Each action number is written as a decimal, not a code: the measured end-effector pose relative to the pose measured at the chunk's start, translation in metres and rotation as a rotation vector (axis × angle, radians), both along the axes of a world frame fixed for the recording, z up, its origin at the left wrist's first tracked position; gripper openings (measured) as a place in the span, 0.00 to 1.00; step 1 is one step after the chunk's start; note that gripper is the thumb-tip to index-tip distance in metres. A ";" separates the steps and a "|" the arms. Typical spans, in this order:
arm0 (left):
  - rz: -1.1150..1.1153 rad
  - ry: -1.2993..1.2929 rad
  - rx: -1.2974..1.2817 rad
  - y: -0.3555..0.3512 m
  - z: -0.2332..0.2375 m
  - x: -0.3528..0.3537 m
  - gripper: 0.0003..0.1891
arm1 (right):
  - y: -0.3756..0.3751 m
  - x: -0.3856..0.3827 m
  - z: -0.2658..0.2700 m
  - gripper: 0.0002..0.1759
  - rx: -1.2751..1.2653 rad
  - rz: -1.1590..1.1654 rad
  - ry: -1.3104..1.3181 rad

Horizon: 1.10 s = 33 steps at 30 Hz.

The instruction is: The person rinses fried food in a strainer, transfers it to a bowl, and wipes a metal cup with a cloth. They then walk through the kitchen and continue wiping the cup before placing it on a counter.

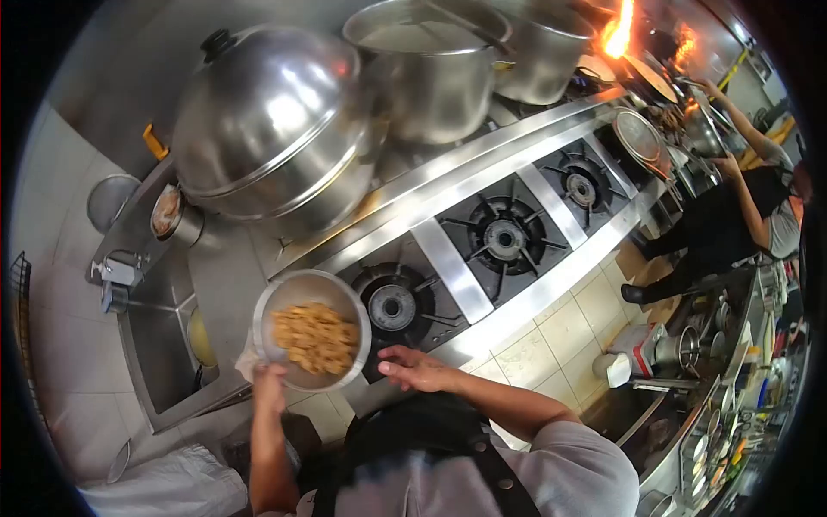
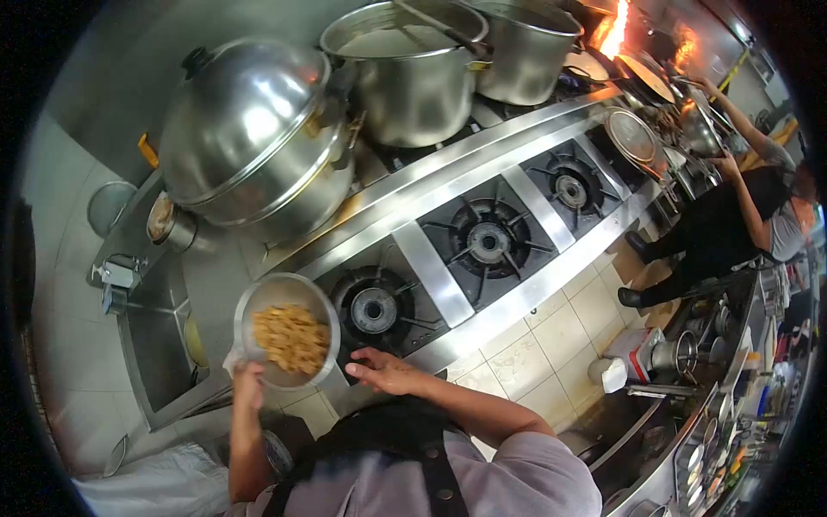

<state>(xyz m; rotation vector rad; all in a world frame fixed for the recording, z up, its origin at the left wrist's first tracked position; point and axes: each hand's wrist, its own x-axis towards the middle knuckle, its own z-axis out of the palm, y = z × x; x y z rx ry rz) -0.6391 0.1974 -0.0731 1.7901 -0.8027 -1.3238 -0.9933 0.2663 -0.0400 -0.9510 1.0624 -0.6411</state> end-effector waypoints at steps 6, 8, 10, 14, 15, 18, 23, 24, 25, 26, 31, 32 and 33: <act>-0.499 0.280 0.149 0.010 0.010 -0.185 0.18 | 0.037 -0.063 -0.060 0.25 0.219 -0.653 -0.025; -0.684 0.372 0.126 0.009 0.037 -0.212 0.21 | 0.040 -0.105 -0.068 0.22 0.210 -0.925 0.000; -0.794 0.309 0.035 0.005 0.043 -0.217 0.25 | 0.037 -0.156 -0.083 0.19 0.182 -1.041 -0.007; -0.749 0.237 0.028 -0.001 0.029 -0.170 0.24 | 0.001 -0.251 -0.098 0.17 0.062 -1.264 0.119; -0.691 0.217 0.056 0.000 0.026 -0.153 0.24 | -0.011 -0.273 -0.103 0.17 0.006 -1.299 0.136; -0.532 0.171 0.111 0.010 0.017 -0.093 0.24 | -0.048 -0.328 -0.114 0.17 0.030 -1.347 -0.013; -0.307 0.219 0.130 0.033 0.014 0.015 0.23 | -0.088 -0.357 -0.132 0.30 0.046 -1.298 -0.389; -0.247 0.213 0.130 0.034 0.016 0.036 0.22 | -0.092 -0.342 -0.116 0.39 0.062 -1.249 -0.368; -0.232 0.223 0.135 0.034 0.019 0.059 0.22 | -0.097 -0.324 -0.099 0.47 0.080 -1.200 -0.347; -0.168 0.207 0.113 0.034 0.024 0.082 0.22 | -0.103 -0.311 -0.093 0.55 0.171 -1.064 -0.377; 0.130 0.165 -0.025 0.001 0.040 0.209 0.22 | -0.098 -0.123 -0.095 0.14 -0.224 -0.876 0.278; 0.162 0.137 -0.057 -0.014 0.049 0.231 0.22 | -0.088 -0.085 -0.091 0.14 -0.375 -0.707 0.535; 0.216 0.070 -0.085 -0.027 0.058 0.250 0.22 | -0.084 -0.041 -0.069 0.15 -0.320 -0.485 0.723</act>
